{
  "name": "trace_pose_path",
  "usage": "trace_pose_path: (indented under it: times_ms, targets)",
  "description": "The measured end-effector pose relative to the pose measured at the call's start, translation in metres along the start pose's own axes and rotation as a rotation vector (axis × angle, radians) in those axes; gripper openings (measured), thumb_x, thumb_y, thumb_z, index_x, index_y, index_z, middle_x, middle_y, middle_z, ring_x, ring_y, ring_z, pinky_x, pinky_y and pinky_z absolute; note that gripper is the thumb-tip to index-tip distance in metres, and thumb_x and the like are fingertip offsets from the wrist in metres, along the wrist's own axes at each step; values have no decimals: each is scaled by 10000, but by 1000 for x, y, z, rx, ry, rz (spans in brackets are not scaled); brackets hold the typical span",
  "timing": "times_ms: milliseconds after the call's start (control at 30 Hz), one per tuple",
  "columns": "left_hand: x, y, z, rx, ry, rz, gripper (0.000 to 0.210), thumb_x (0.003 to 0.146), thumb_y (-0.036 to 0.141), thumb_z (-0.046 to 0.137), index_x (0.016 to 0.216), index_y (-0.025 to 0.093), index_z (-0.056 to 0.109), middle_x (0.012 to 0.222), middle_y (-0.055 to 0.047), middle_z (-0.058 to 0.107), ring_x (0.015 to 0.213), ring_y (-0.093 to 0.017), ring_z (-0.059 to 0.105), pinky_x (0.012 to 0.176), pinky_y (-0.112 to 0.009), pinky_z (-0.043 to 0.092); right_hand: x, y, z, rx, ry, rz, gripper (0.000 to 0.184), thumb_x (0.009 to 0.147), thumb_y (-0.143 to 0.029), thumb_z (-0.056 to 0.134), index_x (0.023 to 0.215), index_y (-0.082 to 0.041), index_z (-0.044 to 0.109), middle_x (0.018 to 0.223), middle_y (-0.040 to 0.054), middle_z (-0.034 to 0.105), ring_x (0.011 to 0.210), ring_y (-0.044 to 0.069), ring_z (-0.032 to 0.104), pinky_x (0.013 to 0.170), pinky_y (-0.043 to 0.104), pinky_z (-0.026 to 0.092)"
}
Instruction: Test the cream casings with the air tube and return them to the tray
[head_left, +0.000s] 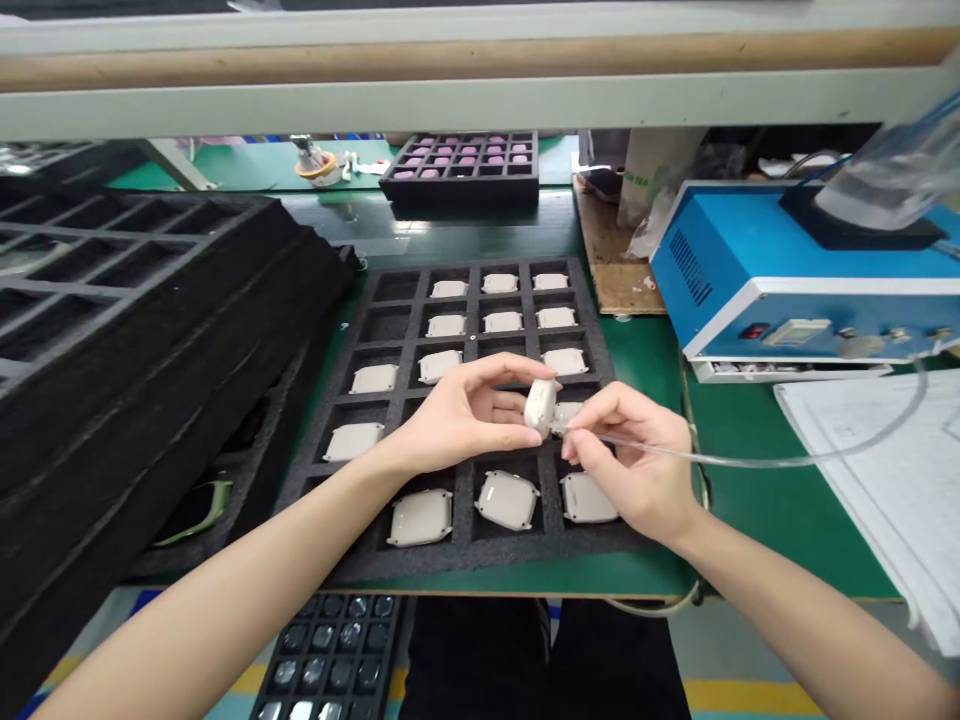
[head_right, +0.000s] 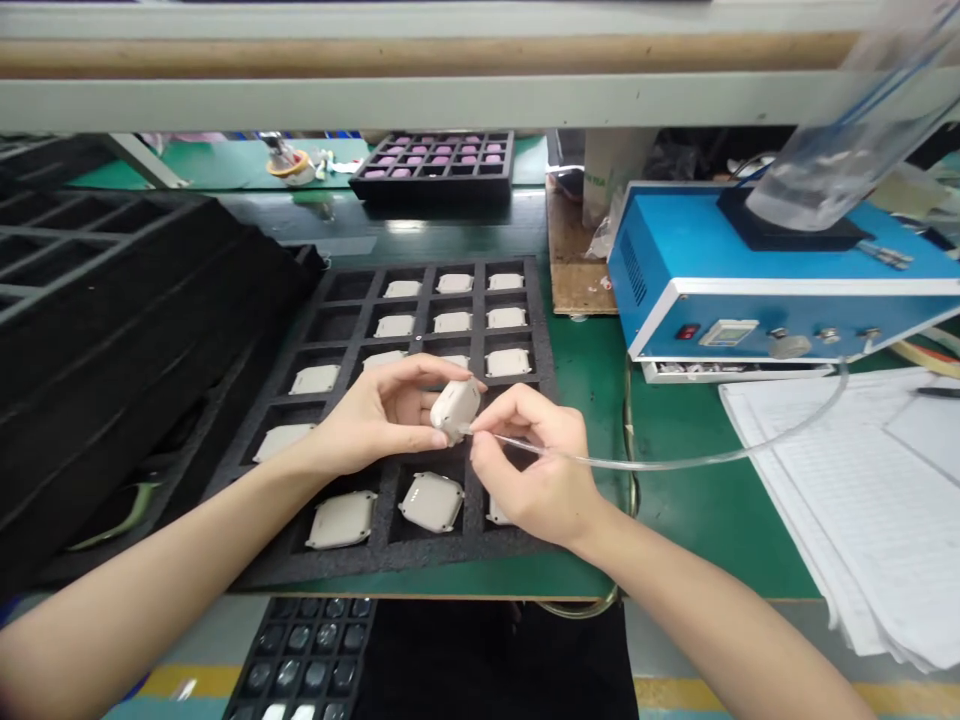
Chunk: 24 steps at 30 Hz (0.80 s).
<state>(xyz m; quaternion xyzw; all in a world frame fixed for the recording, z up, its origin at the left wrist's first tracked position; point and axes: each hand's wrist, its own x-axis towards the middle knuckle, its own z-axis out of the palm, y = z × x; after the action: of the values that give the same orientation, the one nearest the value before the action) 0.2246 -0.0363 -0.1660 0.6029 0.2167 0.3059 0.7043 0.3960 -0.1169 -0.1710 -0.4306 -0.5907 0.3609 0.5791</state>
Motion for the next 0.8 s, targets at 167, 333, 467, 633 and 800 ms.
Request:
trace_pose_path:
  times_ms: [167,333,467,633,800]
  targets:
    - [0,1,0,-9,8,1,447,640,37,763,1038,213,663,1054,-39,612,850,-157,638,761,-275,549,1,-1,-1,-30,2,-20,86,753,-79,557,741,-164,553,604,-8,596,522,116,587,495,222,469]
    - [0,2,0,9,2,6,446,651,40,758,1050,212,658,1053,-43,613,860,-157,634,756,-266,553,2,-2,0,-57,-9,-8,83,756,-83,554,737,-164,551,598,-5,604,519,118,590,486,219,469]
    - [0,2,1,10,-4,9,445,655,37,756,1053,211,657,1051,-44,612,873,-161,632,757,-265,557,2,-2,0,-79,-17,0,82,760,-87,556,736,-165,550,596,-5,607,522,117,590,484,215,470]
    - [1,1,1,23,0,5,447,652,39,758,1052,210,656,1059,-47,607,876,-165,631,756,-268,557,3,-2,0,-75,-20,4,88,756,-82,552,728,-165,547,599,-3,607,524,118,594,487,216,475]
    - [0,1,0,49,16,-9,443,648,60,765,1046,220,656,1048,-33,611,848,-151,636,741,-249,552,4,-1,1,-28,-9,24,86,738,-82,553,719,-165,545,591,-5,607,511,112,587,495,218,477]
